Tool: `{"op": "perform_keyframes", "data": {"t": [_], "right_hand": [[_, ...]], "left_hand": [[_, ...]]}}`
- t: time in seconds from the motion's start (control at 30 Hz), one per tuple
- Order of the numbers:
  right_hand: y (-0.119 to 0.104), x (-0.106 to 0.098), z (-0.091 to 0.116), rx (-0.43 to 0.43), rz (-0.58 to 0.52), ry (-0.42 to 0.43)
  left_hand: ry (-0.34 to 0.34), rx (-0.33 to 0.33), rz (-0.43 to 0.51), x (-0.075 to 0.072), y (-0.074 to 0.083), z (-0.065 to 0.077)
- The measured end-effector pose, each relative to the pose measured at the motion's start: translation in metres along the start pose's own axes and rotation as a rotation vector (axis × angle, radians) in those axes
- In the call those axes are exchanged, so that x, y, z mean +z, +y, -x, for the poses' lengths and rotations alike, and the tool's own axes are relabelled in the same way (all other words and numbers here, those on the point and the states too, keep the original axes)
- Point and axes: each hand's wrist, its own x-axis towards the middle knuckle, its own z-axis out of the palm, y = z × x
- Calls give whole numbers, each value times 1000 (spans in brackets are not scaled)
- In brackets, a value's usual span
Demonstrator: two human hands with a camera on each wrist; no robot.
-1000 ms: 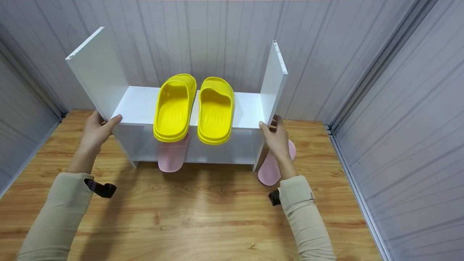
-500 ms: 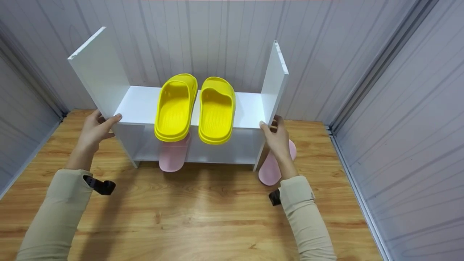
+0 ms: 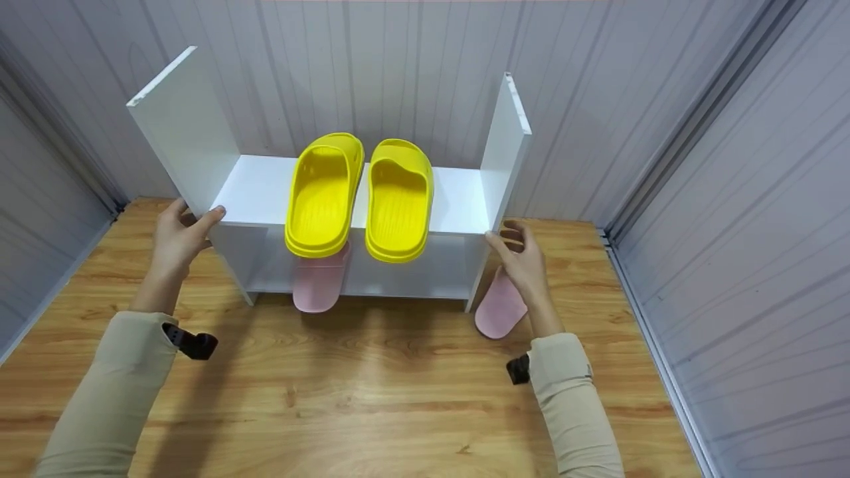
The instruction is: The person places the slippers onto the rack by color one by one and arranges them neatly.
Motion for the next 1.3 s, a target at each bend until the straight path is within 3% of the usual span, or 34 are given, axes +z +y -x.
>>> {"op": "perform_keyframes", "data": {"t": [0.17, 0.5, 0.6, 0.77, 0.93, 1.3], "right_hand": [[23, -13, 5, 17, 41, -21], [75, -15, 16, 230, 198, -22], [87, -12, 18, 272, 227, 2], [104, 0, 20, 307, 305, 128], [113, 15, 24, 402, 389, 194], [115, 32, 28, 523, 435, 246]], "left_hand": [[46, -10, -11, 2, -2, 1], [93, -28, 1, 7, -6, 3], [89, -22, 0, 7, -6, 3], [85, -17, -2, 6, -5, 3], [87, -11, 8, 6, -4, 3], [79, 4, 2, 5, -5, 3]]}}
